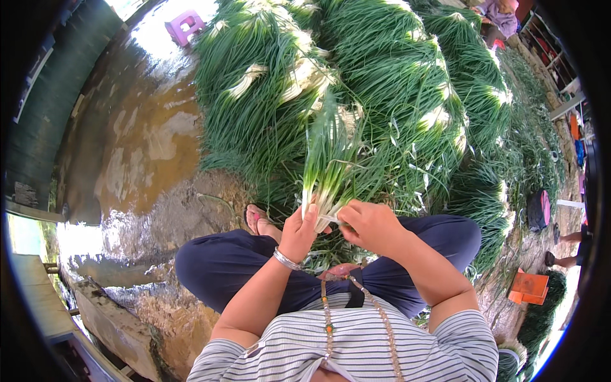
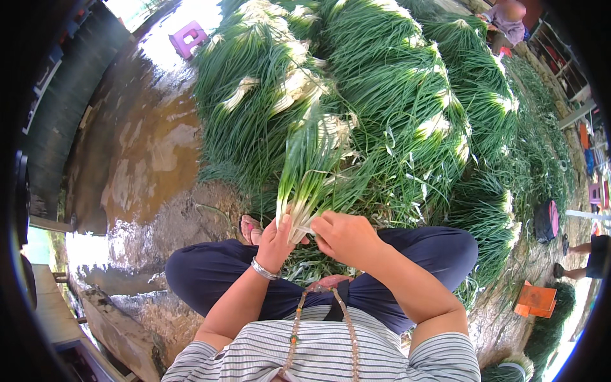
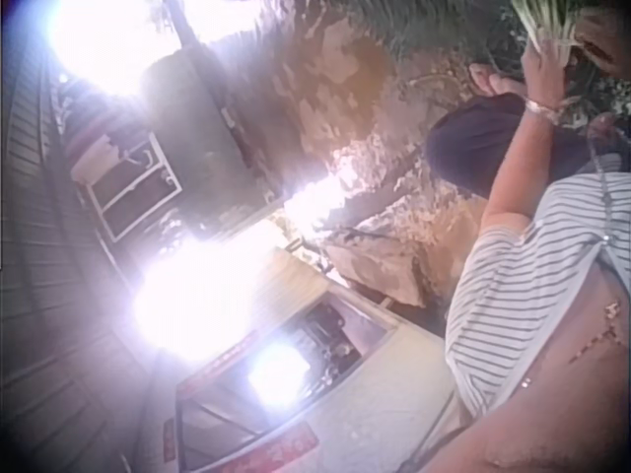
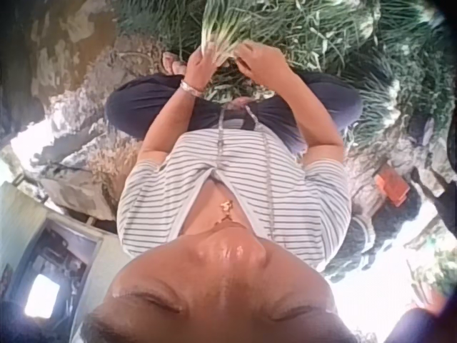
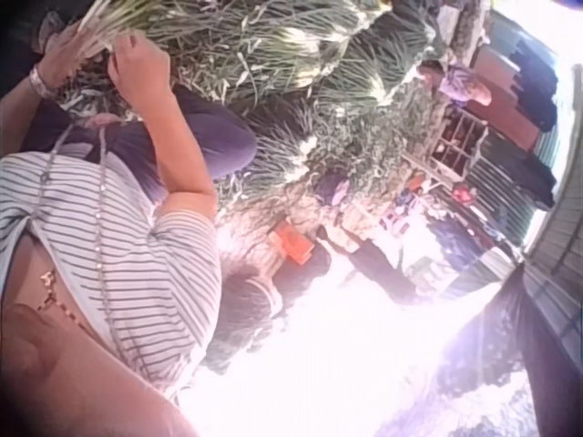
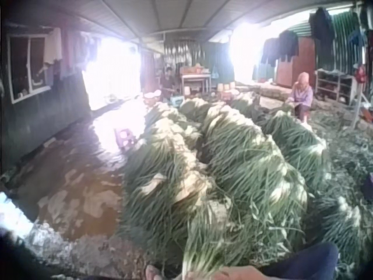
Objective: The person sits on the floor and trims the roots and outer leaves of green onions by hand. They gather the trimmed onions into a neat pile beside them.
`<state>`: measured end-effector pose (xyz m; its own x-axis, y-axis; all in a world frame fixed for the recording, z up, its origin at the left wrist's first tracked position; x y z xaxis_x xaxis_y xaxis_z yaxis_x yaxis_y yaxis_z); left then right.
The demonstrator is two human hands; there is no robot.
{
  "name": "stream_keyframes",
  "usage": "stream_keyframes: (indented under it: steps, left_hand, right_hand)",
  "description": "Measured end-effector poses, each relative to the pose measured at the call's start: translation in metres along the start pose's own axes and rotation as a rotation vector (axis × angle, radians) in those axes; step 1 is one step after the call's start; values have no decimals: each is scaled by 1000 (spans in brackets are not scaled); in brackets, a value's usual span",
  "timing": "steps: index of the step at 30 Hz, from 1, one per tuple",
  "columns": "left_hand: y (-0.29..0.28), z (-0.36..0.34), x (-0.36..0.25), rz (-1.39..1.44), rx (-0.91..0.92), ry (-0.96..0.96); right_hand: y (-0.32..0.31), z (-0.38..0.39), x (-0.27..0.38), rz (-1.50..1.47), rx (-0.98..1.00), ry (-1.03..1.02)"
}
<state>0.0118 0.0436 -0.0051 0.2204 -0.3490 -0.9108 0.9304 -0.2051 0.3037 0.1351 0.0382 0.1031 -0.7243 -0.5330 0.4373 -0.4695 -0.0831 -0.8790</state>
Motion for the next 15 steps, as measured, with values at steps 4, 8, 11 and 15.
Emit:
stream_keyframes:
  steps: [4,8,11,15]
  left_hand:
    - [2,-2,15,43,57,-24]
    - [5,0,18,-68,108,-46]
    - [8,4,14,-64,94,-86]
    - [8,5,17,-41,103,-109]
  right_hand:
    - [-15,-7,-13,114,-249,-7]
    - [-15,-17,-27,48,-304,4]
    - [-4,-18,-37,-59,-234,15]
    - [11,-15,-48,-194,-110,25]
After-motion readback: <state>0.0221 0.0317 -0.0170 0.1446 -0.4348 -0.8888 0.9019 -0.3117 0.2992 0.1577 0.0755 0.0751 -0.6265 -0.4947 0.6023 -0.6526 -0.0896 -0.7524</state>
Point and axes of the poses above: each hand's wrist, its own z-axis away from the middle knuckle, its own y-axis out of the palm, x = y × z, the point moved 8 cm from there along -z, towards the middle knuckle, and after that the axes turned 5 degrees about -z, right-handed, at the moved point
